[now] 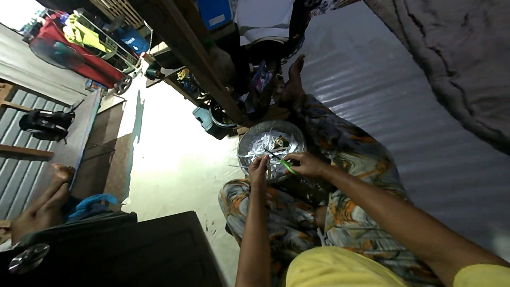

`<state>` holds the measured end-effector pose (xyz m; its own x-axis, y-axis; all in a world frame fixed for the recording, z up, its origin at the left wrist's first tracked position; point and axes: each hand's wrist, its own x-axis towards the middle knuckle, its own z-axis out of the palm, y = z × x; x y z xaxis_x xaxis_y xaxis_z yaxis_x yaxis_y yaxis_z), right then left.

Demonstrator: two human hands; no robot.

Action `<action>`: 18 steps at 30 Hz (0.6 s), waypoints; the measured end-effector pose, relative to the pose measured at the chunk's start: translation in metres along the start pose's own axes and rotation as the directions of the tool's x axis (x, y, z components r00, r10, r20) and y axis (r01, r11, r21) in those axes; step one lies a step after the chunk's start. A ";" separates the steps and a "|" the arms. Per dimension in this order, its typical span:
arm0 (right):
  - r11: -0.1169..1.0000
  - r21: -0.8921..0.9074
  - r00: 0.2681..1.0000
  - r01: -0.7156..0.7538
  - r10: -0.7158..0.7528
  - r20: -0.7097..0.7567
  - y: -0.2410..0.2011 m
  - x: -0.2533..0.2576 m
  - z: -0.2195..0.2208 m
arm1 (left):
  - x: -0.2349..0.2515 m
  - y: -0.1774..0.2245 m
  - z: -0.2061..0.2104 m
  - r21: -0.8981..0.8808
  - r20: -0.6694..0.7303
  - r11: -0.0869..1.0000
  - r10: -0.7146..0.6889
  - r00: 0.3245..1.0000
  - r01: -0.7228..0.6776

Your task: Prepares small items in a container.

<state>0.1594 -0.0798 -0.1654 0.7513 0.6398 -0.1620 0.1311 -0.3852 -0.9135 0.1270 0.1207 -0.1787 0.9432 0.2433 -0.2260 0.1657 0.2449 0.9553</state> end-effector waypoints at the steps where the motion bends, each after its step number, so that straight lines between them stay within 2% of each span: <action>1: 1.000 0.005 1.000 -0.001 0.001 -0.001 0.000 0.000 0.000 | 0.000 -0.001 -0.001 0.001 -0.001 1.000 0.002 1.000 -0.002; 7: 1.000 0.005 0.998 -0.026 0.026 0.048 0.000 0.001 0.001 | 0.002 -0.003 -0.002 -0.012 -0.003 1.000 0.003 1.000 -0.003; 18: 1.000 0.013 0.999 -0.014 0.014 0.030 0.001 0.002 0.001 | -0.001 0.002 0.001 0.035 -0.005 0.999 -0.019 1.000 0.020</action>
<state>0.1604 -0.0785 -0.1666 0.7330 0.6544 -0.1856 0.1124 -0.3856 -0.9158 0.1269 0.1199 -0.1761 0.9383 0.2435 -0.2455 0.1940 0.2167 0.9568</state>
